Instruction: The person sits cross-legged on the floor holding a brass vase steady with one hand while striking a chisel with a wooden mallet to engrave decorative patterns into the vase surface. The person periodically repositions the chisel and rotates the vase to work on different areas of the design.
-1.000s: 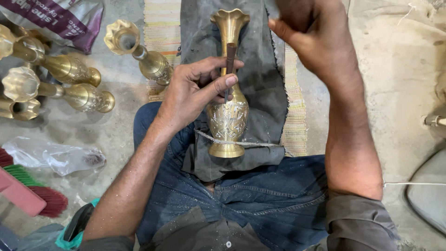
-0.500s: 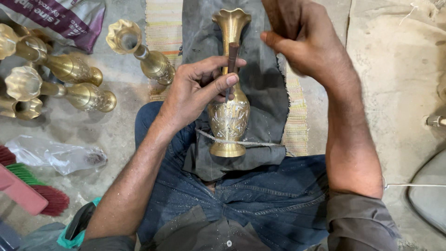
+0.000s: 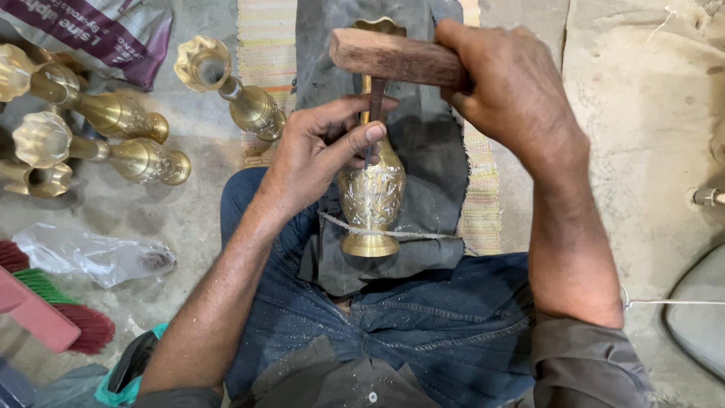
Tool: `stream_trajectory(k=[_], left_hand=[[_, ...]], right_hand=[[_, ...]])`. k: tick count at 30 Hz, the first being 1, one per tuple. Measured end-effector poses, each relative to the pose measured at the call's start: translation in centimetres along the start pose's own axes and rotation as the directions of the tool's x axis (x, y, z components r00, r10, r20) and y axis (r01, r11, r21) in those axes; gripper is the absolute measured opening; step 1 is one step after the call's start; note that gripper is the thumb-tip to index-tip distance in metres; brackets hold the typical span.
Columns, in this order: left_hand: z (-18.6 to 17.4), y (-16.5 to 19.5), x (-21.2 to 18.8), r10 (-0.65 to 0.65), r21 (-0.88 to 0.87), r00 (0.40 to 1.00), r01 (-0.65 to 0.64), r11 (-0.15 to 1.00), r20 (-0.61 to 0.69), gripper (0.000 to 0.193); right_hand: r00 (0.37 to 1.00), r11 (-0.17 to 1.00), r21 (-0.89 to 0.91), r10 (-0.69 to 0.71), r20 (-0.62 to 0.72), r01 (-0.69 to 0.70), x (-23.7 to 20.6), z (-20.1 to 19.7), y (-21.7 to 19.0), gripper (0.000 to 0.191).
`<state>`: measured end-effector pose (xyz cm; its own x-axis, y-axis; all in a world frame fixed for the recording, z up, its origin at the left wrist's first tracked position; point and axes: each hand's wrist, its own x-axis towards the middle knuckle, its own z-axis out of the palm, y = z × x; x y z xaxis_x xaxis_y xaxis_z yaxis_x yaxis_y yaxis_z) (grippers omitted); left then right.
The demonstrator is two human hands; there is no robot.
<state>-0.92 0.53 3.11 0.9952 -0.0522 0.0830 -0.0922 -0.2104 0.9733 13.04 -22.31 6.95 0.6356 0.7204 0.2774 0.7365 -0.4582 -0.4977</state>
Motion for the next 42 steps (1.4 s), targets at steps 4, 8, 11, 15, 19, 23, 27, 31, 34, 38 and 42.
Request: stream_trajectory(k=[4,8,11,15,19,23,27,31,34,38,42], left_hand=[[0.1,0.2,-0.1,0.004,-0.033,1.000,-0.004,0.999,0.001,0.039],[0.0,0.0,-0.2,0.003,-0.044,1.000,-0.003,0.999,-0.002,0.038],[0.1,-0.3,-0.2,0.003,-0.066,1.000,-0.003,0.998,0.000,0.039],[0.1,-0.7,-0.9,0.000,-0.179,0.993,-0.022,0.984,-0.122,0.034],[-0.6,-1.2,-4.4,-0.115,-0.286,0.933,0.013,0.958,-0.342,0.037],[-0.5,-2.7,-8.7,-0.246,-0.344,0.891,0.110,0.932,-0.382,0.035],[0.3,-4.6,-12.3,-0.348,-0.390,0.859,0.194,0.900,-0.376,0.032],[1.6,-5.8,-15.3,-0.414,-0.416,0.859,0.272,0.868,-0.301,0.031],[3.0,-5.9,-16.5,-0.426,-0.446,0.876,0.296,0.845,-0.226,0.031],[4.8,-5.1,-16.5,-0.404,-0.456,0.893,0.282,0.844,-0.196,0.032],[5.3,-4.1,-14.8,-0.344,-0.445,0.891,0.190,0.875,-0.296,0.030]], right_hand=[[0.994,0.991,0.079,0.110,0.020,-0.111,0.2,-0.3,-0.9,0.028],[0.994,0.971,-0.231,-0.083,-0.070,0.065,0.1,-0.7,-1.8,0.032],[0.994,0.991,0.085,0.098,0.038,-0.101,-0.1,-0.7,-1.8,0.027],[0.994,0.957,-0.288,-0.063,-0.091,0.034,-1.6,-0.1,-1.3,0.029],[0.957,0.938,0.198,0.291,-0.010,-0.284,-3.3,2.2,-2.2,0.040],[0.736,0.562,0.535,0.652,0.183,-0.631,-5.8,5.7,-5.7,0.080],[0.860,0.843,0.290,0.499,-0.108,-0.453,-7.4,7.8,-8.1,0.068],[0.826,0.824,0.247,0.550,-0.127,-0.510,-7.2,8.3,-8.3,0.076],[0.811,0.794,0.294,0.578,-0.092,-0.533,-6.8,8.3,-8.2,0.074],[0.846,0.844,0.317,0.502,-0.180,-0.433,-6.7,8.2,-8.3,0.075],[0.814,0.760,0.432,0.573,-0.091,-0.486,-6.9,8.3,-8.2,0.068]])
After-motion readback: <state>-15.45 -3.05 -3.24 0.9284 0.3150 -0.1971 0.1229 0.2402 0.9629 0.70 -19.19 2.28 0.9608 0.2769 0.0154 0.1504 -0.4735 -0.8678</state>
